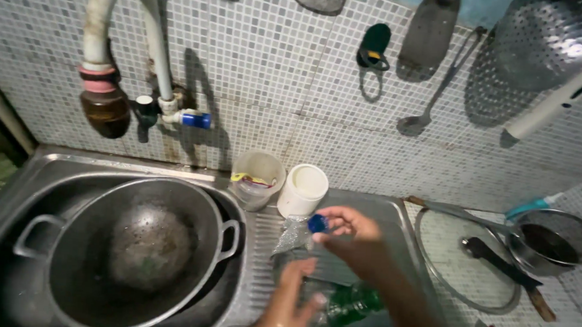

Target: Washing a large metal pot and other items in a sink.

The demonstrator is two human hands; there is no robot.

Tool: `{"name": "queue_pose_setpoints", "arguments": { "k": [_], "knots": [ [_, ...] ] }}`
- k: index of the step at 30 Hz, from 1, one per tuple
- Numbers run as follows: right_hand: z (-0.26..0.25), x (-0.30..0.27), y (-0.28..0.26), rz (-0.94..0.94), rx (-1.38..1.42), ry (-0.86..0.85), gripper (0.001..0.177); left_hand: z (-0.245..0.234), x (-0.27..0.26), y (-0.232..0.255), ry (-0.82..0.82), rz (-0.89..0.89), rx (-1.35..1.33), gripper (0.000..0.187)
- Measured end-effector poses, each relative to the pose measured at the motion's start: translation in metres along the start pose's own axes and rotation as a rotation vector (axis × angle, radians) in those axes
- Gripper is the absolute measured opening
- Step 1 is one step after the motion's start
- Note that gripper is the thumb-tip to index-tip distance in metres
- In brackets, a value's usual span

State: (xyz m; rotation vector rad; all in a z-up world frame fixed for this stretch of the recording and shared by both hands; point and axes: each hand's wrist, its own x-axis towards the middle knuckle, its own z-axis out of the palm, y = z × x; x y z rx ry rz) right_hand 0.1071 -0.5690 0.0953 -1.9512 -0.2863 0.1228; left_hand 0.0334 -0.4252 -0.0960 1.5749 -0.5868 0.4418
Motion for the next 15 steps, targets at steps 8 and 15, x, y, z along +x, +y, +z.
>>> {"name": "queue_pose_setpoints", "arguments": {
  "k": [8, 15],
  "knots": [
    [0.101, 0.007, -0.021, -0.332, -0.287, 0.068, 0.038, -0.116, 0.062, 0.069, 0.263, -0.671, -1.131, 0.05],
    [0.155, 0.026, -0.024, -0.278, -0.307, 0.001, 0.036, -0.161, 0.056, 0.066, 0.407, -0.767, -0.866, 0.046]
  ]
}}
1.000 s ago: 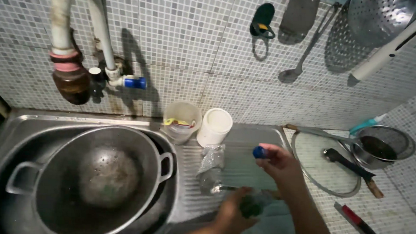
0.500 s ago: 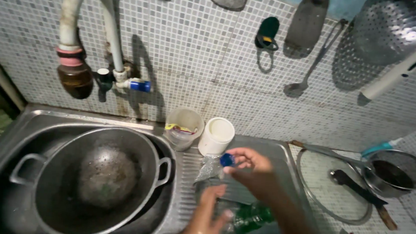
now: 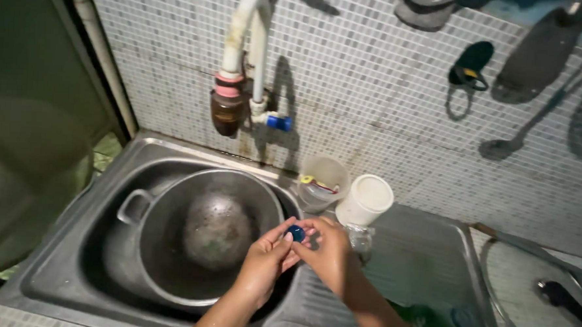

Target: Washing a large metal pot and other items in a sink.

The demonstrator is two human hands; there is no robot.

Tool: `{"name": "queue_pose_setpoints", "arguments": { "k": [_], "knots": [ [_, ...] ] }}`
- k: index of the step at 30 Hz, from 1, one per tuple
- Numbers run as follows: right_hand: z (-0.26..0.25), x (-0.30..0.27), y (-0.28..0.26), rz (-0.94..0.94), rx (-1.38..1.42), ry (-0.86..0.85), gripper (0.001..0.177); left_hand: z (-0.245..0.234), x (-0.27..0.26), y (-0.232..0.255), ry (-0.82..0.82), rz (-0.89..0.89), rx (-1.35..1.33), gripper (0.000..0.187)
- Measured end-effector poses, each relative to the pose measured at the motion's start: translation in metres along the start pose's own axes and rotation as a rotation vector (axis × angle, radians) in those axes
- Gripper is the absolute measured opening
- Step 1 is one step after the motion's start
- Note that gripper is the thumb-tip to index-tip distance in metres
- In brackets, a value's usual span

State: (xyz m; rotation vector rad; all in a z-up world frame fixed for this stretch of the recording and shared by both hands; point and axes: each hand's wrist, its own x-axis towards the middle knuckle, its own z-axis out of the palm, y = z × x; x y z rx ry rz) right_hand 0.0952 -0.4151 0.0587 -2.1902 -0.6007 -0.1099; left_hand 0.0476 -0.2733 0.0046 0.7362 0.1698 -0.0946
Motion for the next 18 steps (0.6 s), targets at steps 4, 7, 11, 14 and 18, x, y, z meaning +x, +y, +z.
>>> {"name": "queue_pose_setpoints", "arguments": {
  "k": [4, 7, 11, 14, 18],
  "knots": [
    [0.016, 0.009, -0.001, -0.051, -0.009, -0.059, 0.039, -0.031, 0.001, 0.004, 0.026, 0.025, 0.083, 0.048],
    [0.011, 0.023, 0.013, -0.17, 0.031, -0.154, 0.045, -0.051, 0.001, 0.004, 0.076, 0.08, 0.195, 0.047],
    [-0.04, 0.086, 0.108, 0.003, -0.277, 0.027, 0.047, -0.072, 0.006, 0.007, 0.138, 0.15, 0.261, 0.041],
    [-0.088, 0.13, 0.156, 0.248, -0.529, 0.083, 0.03, -0.085, 0.001, 0.004, 0.144, 0.162, 0.285, 0.036],
    [-0.113, 0.165, 0.173, 0.271, -0.577, 0.025, 0.031, -0.103, 0.003, -0.008, 0.147, 0.13, 0.277, 0.034]
  ]
}}
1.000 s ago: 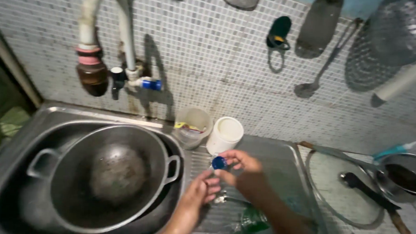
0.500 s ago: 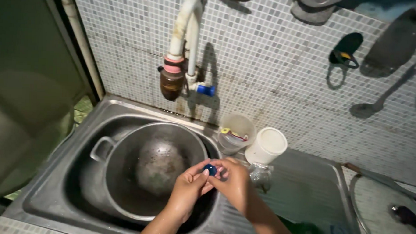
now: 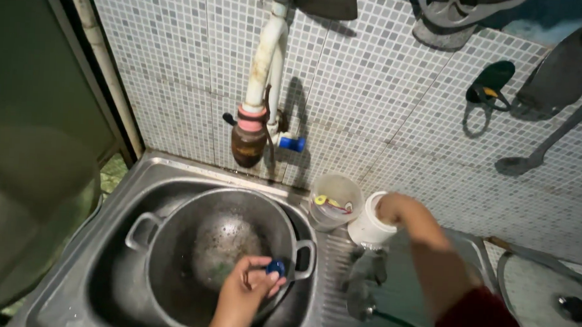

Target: Washing a large metal pot and other items in a sink.

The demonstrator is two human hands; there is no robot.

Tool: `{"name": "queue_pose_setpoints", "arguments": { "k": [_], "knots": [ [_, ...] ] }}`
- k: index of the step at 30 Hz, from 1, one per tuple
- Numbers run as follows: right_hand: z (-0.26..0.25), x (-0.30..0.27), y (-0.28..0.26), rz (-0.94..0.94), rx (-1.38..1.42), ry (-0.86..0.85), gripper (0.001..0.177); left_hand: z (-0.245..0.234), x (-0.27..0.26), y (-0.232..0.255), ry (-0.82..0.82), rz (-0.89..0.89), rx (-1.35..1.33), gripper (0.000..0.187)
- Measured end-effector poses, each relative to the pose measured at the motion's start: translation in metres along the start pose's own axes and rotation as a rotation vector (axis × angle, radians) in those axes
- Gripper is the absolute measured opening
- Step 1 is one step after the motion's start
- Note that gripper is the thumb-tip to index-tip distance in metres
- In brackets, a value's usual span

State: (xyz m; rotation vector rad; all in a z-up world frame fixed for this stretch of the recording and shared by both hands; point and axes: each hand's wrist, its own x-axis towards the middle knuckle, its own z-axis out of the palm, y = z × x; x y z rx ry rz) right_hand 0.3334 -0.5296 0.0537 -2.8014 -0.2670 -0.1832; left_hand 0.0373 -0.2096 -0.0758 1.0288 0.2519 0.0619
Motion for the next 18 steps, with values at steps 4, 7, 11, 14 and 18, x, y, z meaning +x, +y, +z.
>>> {"name": "queue_pose_setpoints", "arguments": {
  "k": [4, 7, 11, 14, 18],
  "knots": [
    [-0.019, 0.053, -0.002, -0.021, -0.053, -0.04, 0.032, -0.031, 0.026, -0.049, -0.035, 0.082, 0.077, 0.033],
    [-0.029, 0.087, -0.011, -0.044, -0.095, -0.077, 0.033, -0.044, 0.042, -0.06, 0.041, -0.049, 0.002, 0.034],
    [-0.017, 0.084, -0.008, -0.055, -0.167, -0.196, 0.034, -0.037, 0.027, -0.042, 0.074, -0.053, 0.008, 0.034],
    [-0.01, 0.071, -0.008, -0.061, -0.219, -0.286, 0.035, -0.02, 0.015, -0.004, 0.096, -0.052, -0.021, 0.032],
    [0.001, 0.043, -0.002, -0.06, -0.29, -0.409, 0.037, -0.014, 0.013, 0.008, 0.05, 0.027, 0.039, 0.029]
  ]
}}
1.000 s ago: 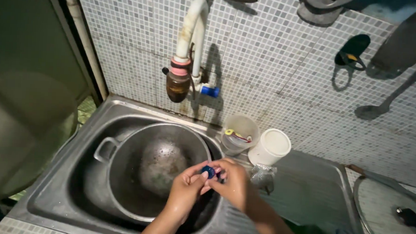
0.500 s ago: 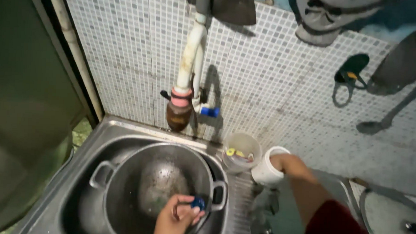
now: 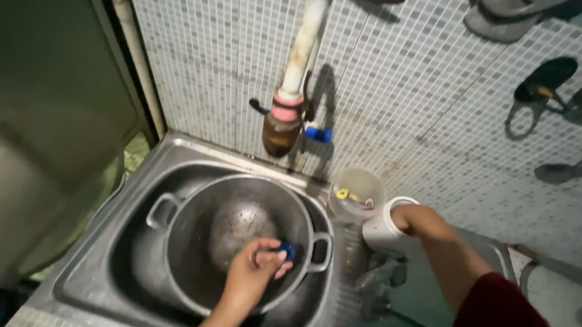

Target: Washing a large metal pot and other items in a sink.

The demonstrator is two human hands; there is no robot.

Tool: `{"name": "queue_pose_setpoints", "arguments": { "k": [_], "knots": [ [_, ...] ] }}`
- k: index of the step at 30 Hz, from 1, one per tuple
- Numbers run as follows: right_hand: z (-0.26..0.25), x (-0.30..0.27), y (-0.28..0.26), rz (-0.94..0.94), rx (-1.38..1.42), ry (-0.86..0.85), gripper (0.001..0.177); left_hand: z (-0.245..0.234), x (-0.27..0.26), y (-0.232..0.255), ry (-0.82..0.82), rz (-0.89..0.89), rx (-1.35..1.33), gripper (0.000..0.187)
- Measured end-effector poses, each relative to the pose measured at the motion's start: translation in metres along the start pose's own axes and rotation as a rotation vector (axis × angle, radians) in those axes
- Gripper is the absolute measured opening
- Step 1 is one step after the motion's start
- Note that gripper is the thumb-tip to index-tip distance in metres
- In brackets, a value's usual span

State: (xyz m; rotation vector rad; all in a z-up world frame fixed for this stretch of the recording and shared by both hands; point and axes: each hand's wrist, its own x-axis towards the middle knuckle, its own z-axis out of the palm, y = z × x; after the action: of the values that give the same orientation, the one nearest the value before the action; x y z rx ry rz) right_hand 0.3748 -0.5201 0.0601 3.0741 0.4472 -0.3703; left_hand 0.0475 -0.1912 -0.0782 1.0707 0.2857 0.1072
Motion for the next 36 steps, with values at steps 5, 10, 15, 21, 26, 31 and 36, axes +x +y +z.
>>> {"name": "queue_pose_setpoints", "arguments": {
  "k": [5, 10, 15, 21, 26, 31, 36],
  "knots": [
    [0.028, -0.013, -0.003, -0.013, -0.077, -0.147, 0.04, 0.007, 0.012, 0.001, -0.034, 0.03, 0.028, 0.028],
    [0.054, -0.014, 0.006, -0.028, -0.15, -0.284, 0.043, 0.014, 0.029, -0.001, -0.077, 0.09, 0.058, 0.027],
    [0.04, -0.02, -0.002, 0.023, -0.201, -0.184, 0.037, 0.016, 0.042, -0.003, -0.095, 0.144, 0.146, 0.029],
    [-0.022, -0.054, -0.036, 0.079, -0.285, -0.033, 0.053, 0.026, 0.029, 0.025, -0.08, 0.085, 0.136, 0.027],
    [0.019, -0.065, -0.08, -0.052, 0.21, 0.232, 0.034, 0.016, 0.032, 0.019, -0.085, 0.119, 0.157, 0.024],
    [0.075, -0.104, -0.188, -0.233, 0.575, 0.259, 0.037, -0.011, 0.018, 0.031, -0.016, 0.133, 0.152, 0.02],
    [0.136, -0.091, -0.238, -0.196, 0.569, 0.416, 0.03, -0.039, 0.004, 0.042, 0.008, 0.14, 0.203, 0.019]
  ]
}}
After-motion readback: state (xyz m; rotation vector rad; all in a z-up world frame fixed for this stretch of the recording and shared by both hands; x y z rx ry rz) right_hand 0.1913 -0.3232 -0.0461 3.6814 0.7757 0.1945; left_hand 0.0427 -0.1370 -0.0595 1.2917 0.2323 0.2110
